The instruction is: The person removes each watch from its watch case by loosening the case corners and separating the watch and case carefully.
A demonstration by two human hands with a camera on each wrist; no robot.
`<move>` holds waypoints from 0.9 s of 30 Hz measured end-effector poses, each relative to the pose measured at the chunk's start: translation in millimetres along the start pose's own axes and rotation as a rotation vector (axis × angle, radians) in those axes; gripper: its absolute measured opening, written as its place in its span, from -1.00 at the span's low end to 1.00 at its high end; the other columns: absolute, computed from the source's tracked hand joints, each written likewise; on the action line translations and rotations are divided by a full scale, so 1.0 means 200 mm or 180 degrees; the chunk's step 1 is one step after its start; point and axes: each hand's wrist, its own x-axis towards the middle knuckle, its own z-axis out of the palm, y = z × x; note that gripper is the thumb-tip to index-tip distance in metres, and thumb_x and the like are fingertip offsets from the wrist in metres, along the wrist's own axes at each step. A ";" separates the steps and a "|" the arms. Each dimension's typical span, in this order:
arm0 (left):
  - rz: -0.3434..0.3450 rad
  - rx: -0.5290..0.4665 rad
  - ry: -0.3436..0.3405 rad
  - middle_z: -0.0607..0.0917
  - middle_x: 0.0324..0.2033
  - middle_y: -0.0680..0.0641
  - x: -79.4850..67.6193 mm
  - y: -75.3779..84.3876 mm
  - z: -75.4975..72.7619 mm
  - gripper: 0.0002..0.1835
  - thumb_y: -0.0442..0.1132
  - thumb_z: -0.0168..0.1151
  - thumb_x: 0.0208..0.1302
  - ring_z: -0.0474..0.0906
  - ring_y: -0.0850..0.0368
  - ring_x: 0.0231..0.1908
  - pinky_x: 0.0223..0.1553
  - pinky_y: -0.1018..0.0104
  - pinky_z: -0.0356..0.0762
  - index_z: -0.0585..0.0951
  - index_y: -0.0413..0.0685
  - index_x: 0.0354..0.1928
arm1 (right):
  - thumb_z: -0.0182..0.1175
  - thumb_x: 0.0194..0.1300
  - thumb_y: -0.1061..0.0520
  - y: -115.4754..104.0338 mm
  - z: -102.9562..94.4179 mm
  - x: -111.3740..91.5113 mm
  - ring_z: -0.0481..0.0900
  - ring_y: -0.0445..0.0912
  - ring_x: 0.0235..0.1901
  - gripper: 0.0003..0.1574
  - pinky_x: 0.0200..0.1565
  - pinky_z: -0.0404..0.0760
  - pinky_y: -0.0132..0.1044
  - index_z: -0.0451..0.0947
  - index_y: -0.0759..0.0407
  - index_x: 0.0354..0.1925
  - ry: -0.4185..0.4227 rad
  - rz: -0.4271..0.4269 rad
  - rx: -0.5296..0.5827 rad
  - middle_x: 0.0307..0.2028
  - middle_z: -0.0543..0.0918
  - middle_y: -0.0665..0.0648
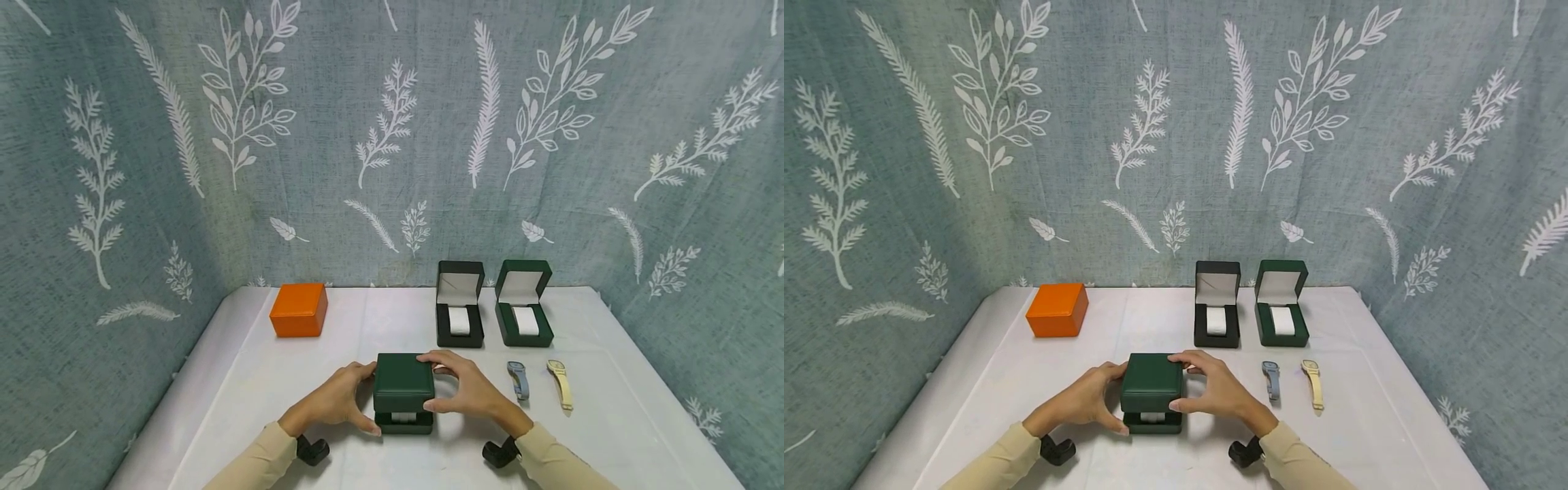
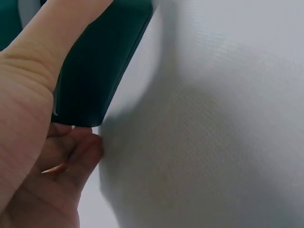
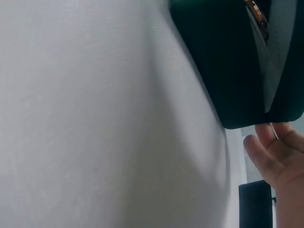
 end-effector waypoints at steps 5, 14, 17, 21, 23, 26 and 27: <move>-0.0022 -0.0025 0.0026 0.57 0.26 -0.11 0.00 0.00 0.01 0.34 0.19 0.74 -0.27 0.47 -0.01 0.21 0.27 -0.05 0.46 0.27 -0.35 0.51 | 0.50 0.23 0.07 0.01 0.00 0.00 0.54 0.01 0.22 -0.21 0.25 0.52 0.10 0.48 0.01 0.39 0.0088 0.0128 0.0222 0.31 0.53 0.06; -0.0010 -0.0083 0.0078 0.55 0.28 -0.11 -0.01 0.00 0.02 0.33 0.16 0.75 -0.27 0.45 -0.03 0.24 0.29 -0.05 0.44 0.29 -0.31 0.51 | 0.33 0.41 0.03 -0.01 0.00 0.02 0.55 0.06 0.21 -0.36 0.30 0.48 0.03 0.47 -0.03 0.40 0.0172 0.0537 0.0424 0.31 0.53 0.10; 0.0007 -0.0068 0.0111 0.56 0.28 -0.12 -0.02 0.00 0.02 0.33 0.16 0.75 -0.27 0.45 -0.03 0.24 0.29 -0.06 0.45 0.28 -0.33 0.51 | 0.26 0.47 -0.01 -0.02 -0.01 0.04 0.54 0.11 0.23 -0.41 0.28 0.50 0.08 0.47 -0.06 0.41 0.0199 0.0708 0.0454 0.32 0.51 0.18; -0.0003 -0.0036 0.0131 0.53 0.32 -0.18 -0.03 0.00 0.02 0.34 0.20 0.74 -0.27 0.43 -0.06 0.27 0.30 -0.07 0.44 0.28 -0.35 0.51 | 0.15 0.54 -0.09 -0.03 -0.02 0.06 0.48 0.16 0.30 -0.42 0.26 0.50 0.14 0.45 -0.04 0.43 0.0205 0.0941 0.0436 0.37 0.46 0.25; -0.0007 -0.0023 0.0134 0.51 0.32 -0.23 -0.03 0.00 0.02 0.34 0.19 0.75 -0.27 0.43 -0.09 0.28 0.30 -0.08 0.44 0.28 -0.37 0.50 | 0.10 0.57 -0.13 -0.04 -0.03 0.08 0.51 0.17 0.28 -0.33 0.26 0.50 0.13 0.37 0.11 0.48 0.0216 0.1096 0.0515 0.38 0.43 0.30; -0.0010 0.0008 0.0124 0.49 0.31 -0.26 -0.04 0.00 0.02 0.34 0.19 0.75 -0.27 0.44 -0.10 0.28 0.29 -0.07 0.45 0.29 -0.38 0.50 | 0.01 0.60 -0.20 -0.06 -0.04 0.12 0.58 0.15 0.16 -0.18 0.25 0.53 0.07 0.26 0.34 0.50 0.0273 0.1349 0.0729 0.34 0.44 0.36; -0.0004 0.0015 0.0123 0.49 0.31 -0.26 -0.03 0.00 0.03 0.34 0.20 0.74 -0.26 0.44 -0.09 0.27 0.29 -0.07 0.45 0.29 -0.37 0.50 | -0.01 0.60 -0.23 -0.06 -0.05 0.13 0.62 0.13 0.10 -0.13 0.23 0.55 0.05 0.22 0.39 0.50 0.0308 0.1449 0.0816 0.31 0.46 0.36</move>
